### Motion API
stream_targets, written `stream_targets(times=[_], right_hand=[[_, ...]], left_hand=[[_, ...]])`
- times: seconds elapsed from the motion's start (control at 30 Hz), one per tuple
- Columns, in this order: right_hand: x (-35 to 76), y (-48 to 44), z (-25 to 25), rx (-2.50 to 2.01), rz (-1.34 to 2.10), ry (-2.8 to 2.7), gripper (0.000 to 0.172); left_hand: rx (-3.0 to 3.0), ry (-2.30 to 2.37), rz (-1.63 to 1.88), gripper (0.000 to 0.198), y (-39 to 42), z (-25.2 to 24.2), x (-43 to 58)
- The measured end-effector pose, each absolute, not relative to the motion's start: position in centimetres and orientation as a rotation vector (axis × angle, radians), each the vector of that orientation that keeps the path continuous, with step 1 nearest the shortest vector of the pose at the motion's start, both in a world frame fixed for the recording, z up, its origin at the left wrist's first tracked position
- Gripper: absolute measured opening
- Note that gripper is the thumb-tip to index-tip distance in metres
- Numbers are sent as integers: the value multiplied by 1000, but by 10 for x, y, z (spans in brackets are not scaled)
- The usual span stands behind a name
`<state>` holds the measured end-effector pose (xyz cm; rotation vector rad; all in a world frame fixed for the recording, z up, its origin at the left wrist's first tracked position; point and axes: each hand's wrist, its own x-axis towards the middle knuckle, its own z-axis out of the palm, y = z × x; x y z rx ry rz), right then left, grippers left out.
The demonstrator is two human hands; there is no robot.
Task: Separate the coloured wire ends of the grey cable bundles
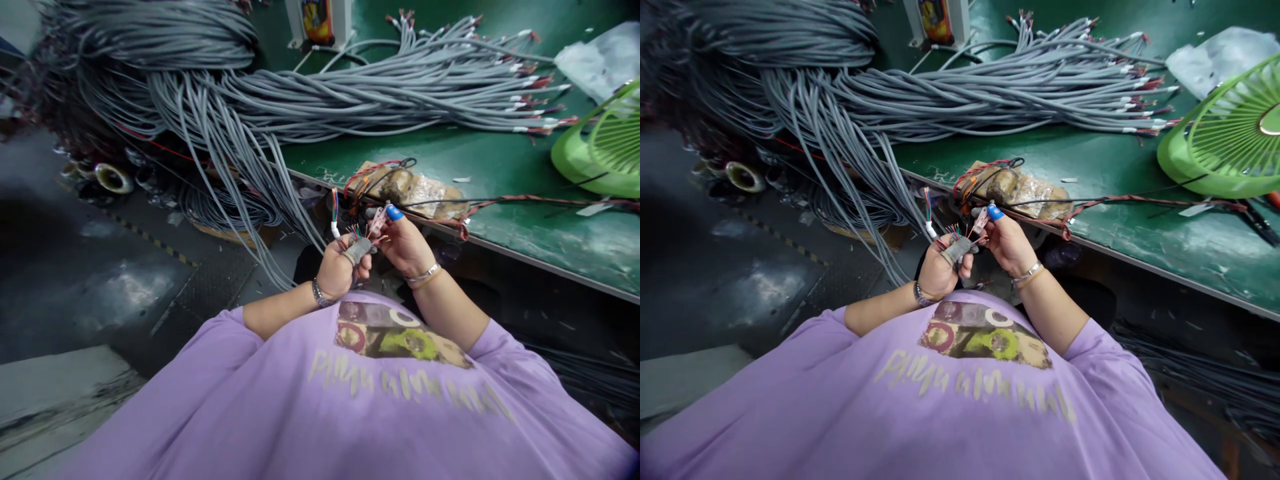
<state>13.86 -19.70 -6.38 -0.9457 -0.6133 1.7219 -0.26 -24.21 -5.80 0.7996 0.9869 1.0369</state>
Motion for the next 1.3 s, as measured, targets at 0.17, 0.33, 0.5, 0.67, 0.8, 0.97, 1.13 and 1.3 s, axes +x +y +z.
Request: stream_targets(times=[0.17, 0.33, 0.5, 0.67, 0.8, 0.97, 1.13, 1.3], right_hand=[[137, -195, -62, -992, 1695, -562, 51], [135, -192, -64, -990, 1641, -524, 51], [134, -193, -70, -963, 1650, -545, 52], [138, -195, -71, -938, 1754, -561, 56], [142, -195, -66, -956, 1777, -619, 55], [141, -194, -63, -928, 1730, -633, 40], [136, -194, -71, -850, 1764, -582, 48], [133, -191, -77, -805, 1793, -566, 52]], left_hand=[[803, 1016, 1047, 46, -238, -59, -1], [818, 1046, 1012, 46, -238, -65, -1], [821, 1056, 983, 46, -239, -64, -1], [820, 1024, 981, 46, -244, -62, -5], [821, 956, 949, 46, -246, -63, -11], [806, 854, 890, 43, -241, -57, -14], [777, 825, 876, 45, -235, -53, -11], [752, 853, 856, 49, -232, -54, -8]])
